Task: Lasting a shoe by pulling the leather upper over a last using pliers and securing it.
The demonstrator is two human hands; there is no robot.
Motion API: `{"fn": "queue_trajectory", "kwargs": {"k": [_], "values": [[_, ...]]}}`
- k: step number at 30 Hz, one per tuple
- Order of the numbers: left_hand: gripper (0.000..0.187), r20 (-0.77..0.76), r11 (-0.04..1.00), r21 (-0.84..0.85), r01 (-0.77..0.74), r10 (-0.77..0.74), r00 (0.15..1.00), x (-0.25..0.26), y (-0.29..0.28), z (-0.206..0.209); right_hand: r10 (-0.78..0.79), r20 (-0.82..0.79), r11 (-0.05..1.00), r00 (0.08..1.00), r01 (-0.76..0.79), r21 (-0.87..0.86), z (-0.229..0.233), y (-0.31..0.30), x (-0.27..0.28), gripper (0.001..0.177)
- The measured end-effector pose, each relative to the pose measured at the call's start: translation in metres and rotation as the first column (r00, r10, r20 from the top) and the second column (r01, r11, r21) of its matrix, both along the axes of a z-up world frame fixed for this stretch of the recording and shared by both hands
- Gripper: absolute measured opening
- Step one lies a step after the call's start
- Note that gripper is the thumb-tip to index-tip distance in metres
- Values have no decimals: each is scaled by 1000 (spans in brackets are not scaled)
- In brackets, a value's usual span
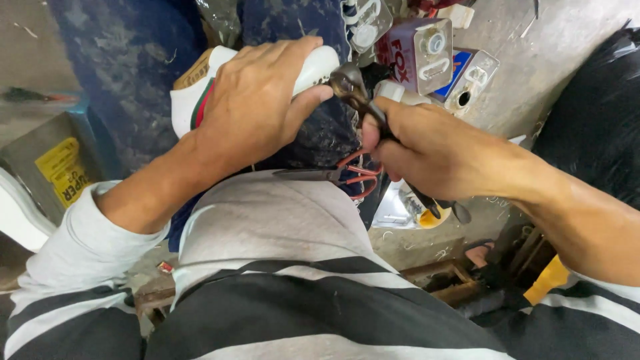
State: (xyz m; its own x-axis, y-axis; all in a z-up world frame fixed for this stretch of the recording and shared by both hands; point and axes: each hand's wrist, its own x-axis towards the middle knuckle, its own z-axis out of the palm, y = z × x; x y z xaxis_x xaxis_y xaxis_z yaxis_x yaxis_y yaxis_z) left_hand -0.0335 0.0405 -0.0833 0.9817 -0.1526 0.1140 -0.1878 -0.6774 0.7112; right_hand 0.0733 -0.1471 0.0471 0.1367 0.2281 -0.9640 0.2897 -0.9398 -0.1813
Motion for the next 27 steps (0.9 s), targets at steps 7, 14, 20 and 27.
{"fn": "queue_trajectory", "kwargs": {"k": [7,14,20,27], "values": [[45,-94,992,-130,-1,-11,996,8,14,13,-242,70,851,968,177,494,-27,-47,-25,12],[44,-153,993,-118,26,-44,987,11,14,17,-489,155,695,858,277,663,-26,-75,-46,16],[45,-66,995,-87,44,-50,997,3,6,16,-500,-212,649,840,525,551,-26,-60,-35,18],[45,-82,997,-64,43,-49,995,10,5,14,-439,363,696,822,57,716,-58,-71,70,21]]}}
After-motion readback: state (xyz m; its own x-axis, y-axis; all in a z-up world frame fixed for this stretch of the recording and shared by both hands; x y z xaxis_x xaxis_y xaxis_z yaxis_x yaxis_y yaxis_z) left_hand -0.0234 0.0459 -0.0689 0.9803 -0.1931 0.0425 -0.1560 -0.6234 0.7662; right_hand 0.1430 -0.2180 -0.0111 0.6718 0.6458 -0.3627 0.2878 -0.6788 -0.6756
